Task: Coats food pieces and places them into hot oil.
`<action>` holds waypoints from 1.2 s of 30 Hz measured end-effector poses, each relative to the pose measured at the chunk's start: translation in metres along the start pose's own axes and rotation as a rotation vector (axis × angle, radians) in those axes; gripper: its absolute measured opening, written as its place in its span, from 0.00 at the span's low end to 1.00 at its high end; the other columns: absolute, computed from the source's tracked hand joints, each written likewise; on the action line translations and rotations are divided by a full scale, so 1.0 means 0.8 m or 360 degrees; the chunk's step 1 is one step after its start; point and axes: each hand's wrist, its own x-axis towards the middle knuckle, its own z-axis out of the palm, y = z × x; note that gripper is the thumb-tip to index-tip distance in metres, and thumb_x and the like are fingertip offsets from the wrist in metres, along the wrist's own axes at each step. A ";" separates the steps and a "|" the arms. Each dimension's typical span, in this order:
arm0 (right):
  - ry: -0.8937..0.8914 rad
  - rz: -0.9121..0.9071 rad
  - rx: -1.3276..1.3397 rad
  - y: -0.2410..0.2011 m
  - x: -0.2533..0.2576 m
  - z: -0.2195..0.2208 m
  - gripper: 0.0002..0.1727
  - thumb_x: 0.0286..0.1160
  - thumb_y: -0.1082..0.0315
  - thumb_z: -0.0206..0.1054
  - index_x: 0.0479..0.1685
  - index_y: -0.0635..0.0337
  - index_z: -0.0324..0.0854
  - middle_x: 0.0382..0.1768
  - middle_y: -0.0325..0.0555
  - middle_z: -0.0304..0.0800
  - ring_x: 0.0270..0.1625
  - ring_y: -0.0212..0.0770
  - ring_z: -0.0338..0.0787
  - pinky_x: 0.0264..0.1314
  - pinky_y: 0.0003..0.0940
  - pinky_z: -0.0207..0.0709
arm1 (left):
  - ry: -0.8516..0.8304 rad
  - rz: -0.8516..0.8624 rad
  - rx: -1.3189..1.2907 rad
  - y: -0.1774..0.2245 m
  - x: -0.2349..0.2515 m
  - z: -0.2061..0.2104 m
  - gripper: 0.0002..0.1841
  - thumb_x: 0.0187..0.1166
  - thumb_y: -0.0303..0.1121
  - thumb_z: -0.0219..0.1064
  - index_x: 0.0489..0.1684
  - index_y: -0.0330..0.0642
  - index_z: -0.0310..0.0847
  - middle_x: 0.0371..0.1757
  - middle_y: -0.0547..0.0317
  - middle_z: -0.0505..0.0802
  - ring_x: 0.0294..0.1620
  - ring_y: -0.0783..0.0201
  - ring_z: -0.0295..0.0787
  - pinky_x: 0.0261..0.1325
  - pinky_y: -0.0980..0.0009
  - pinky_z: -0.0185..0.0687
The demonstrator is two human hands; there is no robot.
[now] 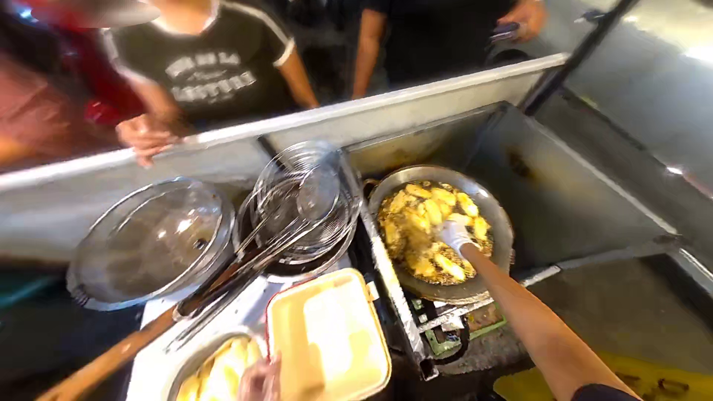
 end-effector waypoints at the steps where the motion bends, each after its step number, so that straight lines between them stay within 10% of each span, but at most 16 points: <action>1: -0.0057 -0.0001 -0.0089 0.004 0.001 0.011 0.25 0.83 0.50 0.66 0.63 0.63 0.87 0.65 0.66 0.88 0.73 0.66 0.84 0.78 0.68 0.71 | 0.0027 -0.0005 -0.0037 0.005 -0.002 0.003 0.09 0.77 0.30 0.72 0.41 0.31 0.84 0.41 0.58 0.90 0.44 0.71 0.86 0.52 0.71 0.86; 9: 0.0371 -0.0759 0.0000 -0.129 -0.204 -0.039 0.12 0.79 0.60 0.70 0.51 0.58 0.91 0.51 0.58 0.94 0.57 0.62 0.92 0.61 0.69 0.82 | 0.0168 -0.0122 -0.0184 0.014 -0.007 0.012 0.07 0.72 0.33 0.76 0.34 0.39 0.87 0.42 0.57 0.92 0.47 0.66 0.89 0.51 0.70 0.88; 14: -0.0453 -0.1619 -0.0414 -0.261 -0.322 0.067 0.15 0.80 0.60 0.66 0.57 0.58 0.87 0.57 0.55 0.90 0.62 0.56 0.89 0.64 0.59 0.81 | 0.0166 -0.0160 -0.0183 0.021 -0.005 0.014 0.08 0.73 0.35 0.77 0.35 0.39 0.88 0.41 0.58 0.93 0.45 0.67 0.90 0.51 0.69 0.88; 17: -0.0910 -0.1619 -0.1206 -0.293 -0.354 0.146 0.17 0.75 0.79 0.65 0.61 0.76 0.81 0.66 0.75 0.81 0.71 0.74 0.80 0.69 0.73 0.74 | 0.0176 -0.0104 -0.0220 0.017 -0.007 0.016 0.09 0.71 0.35 0.77 0.34 0.38 0.88 0.38 0.59 0.92 0.42 0.68 0.90 0.48 0.71 0.88; 20: -0.0972 -0.1633 -0.1479 -0.296 -0.356 0.168 0.16 0.76 0.82 0.63 0.62 0.76 0.81 0.66 0.75 0.81 0.72 0.74 0.80 0.70 0.73 0.72 | 0.0196 -0.0046 -0.0278 0.016 -0.005 0.016 0.09 0.69 0.35 0.78 0.33 0.38 0.87 0.37 0.58 0.92 0.40 0.68 0.90 0.47 0.72 0.88; 28: -0.0781 -0.1704 -0.1071 -0.336 -0.352 0.081 0.16 0.82 0.67 0.62 0.59 0.70 0.83 0.60 0.69 0.86 0.67 0.68 0.85 0.65 0.68 0.77 | 0.0219 0.0018 -0.0260 0.003 -0.003 0.021 0.11 0.69 0.37 0.79 0.32 0.38 0.87 0.37 0.58 0.92 0.40 0.69 0.89 0.46 0.74 0.88; 36: -0.0715 -0.1767 -0.0820 -0.268 -0.334 0.147 0.14 0.81 0.75 0.62 0.59 0.73 0.82 0.60 0.70 0.85 0.67 0.70 0.84 0.67 0.67 0.76 | 0.0209 0.0031 -0.0304 0.000 -0.003 0.024 0.10 0.70 0.33 0.77 0.34 0.33 0.86 0.36 0.57 0.91 0.40 0.72 0.88 0.48 0.77 0.86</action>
